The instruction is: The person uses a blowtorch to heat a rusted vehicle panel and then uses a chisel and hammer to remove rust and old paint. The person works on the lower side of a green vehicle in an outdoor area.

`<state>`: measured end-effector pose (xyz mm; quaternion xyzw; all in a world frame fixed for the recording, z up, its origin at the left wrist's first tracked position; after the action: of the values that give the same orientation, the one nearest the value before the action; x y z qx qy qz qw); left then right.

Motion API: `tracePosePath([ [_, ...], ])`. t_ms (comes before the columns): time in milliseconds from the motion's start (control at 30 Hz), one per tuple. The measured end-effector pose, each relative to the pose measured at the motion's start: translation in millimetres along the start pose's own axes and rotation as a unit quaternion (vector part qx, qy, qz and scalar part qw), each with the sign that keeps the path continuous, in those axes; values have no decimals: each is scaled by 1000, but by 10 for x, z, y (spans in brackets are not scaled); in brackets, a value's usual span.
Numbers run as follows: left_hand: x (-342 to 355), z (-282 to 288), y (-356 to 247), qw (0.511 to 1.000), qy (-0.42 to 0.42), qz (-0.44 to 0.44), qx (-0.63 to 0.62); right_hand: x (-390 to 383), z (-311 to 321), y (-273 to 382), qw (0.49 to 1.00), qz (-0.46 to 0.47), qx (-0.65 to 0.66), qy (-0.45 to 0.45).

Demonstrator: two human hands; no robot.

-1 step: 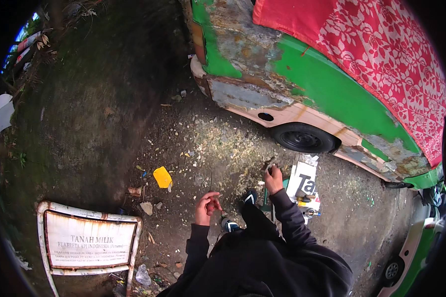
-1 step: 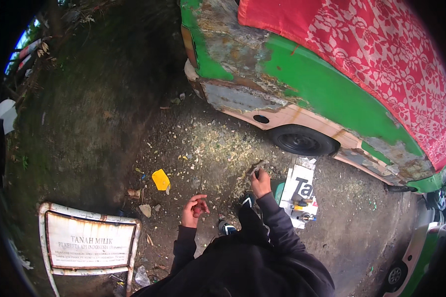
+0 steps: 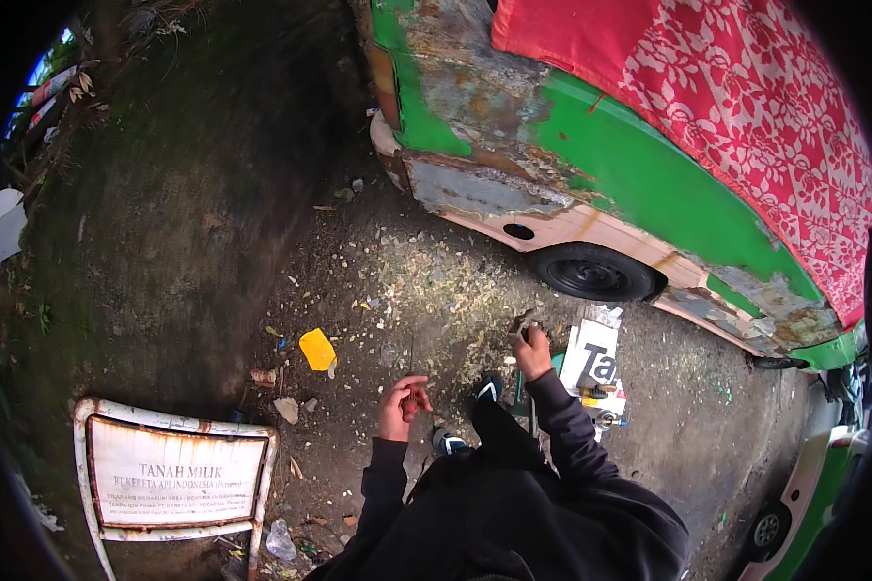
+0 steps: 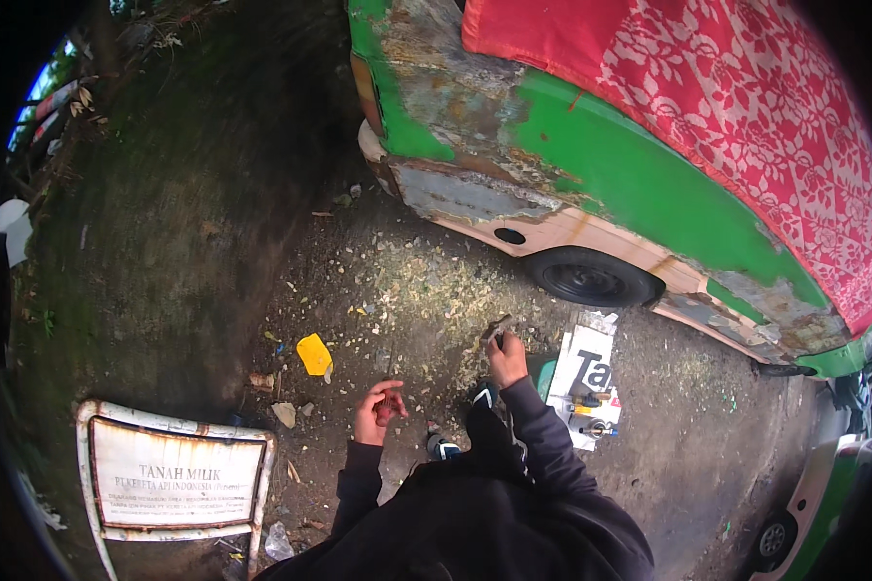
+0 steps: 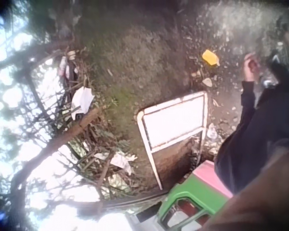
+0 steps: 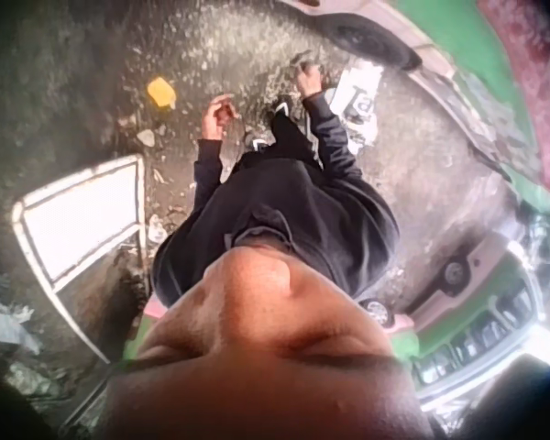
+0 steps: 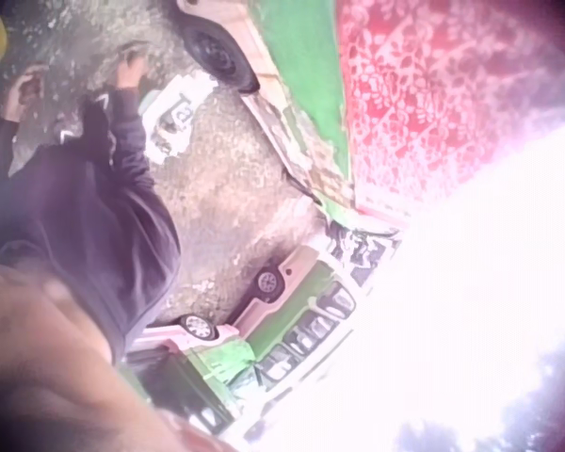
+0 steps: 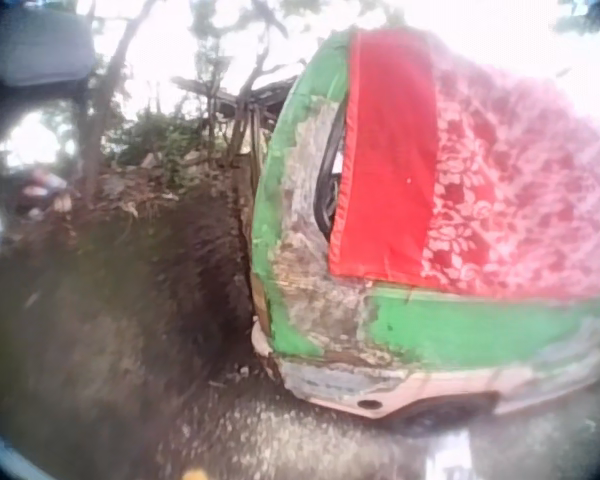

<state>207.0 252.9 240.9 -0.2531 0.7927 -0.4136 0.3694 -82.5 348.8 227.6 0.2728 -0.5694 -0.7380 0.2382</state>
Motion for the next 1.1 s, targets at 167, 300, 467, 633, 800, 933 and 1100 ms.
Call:
tracePosePath([
  [167, 708, -178, -292, 1000, 18, -3, 1, 616, -157, -125, 997, 34, 50, 52],
  [300, 1101, -446, -513, 998, 42, -1, -47, 753, -159, 190, 994, 85, 58, 47],
  [467, 1366, -579, -496, 996, 54, 25, -73, 911, -128, 194, 996, -47, 16, 69],
  [633, 1566, -617, -450, 995, 12, 54, -88, 1052, -83, 21, 998, -46, 16, 39],
  [800, 1962, -483, -521, 993, 25, 76, -81, 1182, -182, 211, 999, -41, -32, 6],
  [933, 2342, -605, -683, 992, 46, 94, -72, 1249, -246, 404, 996, -76, -38, -4],
  [1100, 2896, -620, -548, 989, 47, 119, -73, 1373, -459, 461, 996, -58, -56, -45],
])
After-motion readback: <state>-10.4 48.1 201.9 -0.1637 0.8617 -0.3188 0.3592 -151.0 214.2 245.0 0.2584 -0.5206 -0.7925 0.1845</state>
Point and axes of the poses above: each hand's wrist, its own x-axis towards the middle knuckle, its own z-axis out of the back of the hand, y = z × x, the point moved 5 cm from there along x, towards the middle knuckle, and after that the axes turned 8 degrees about x, right-handed, at the moved point
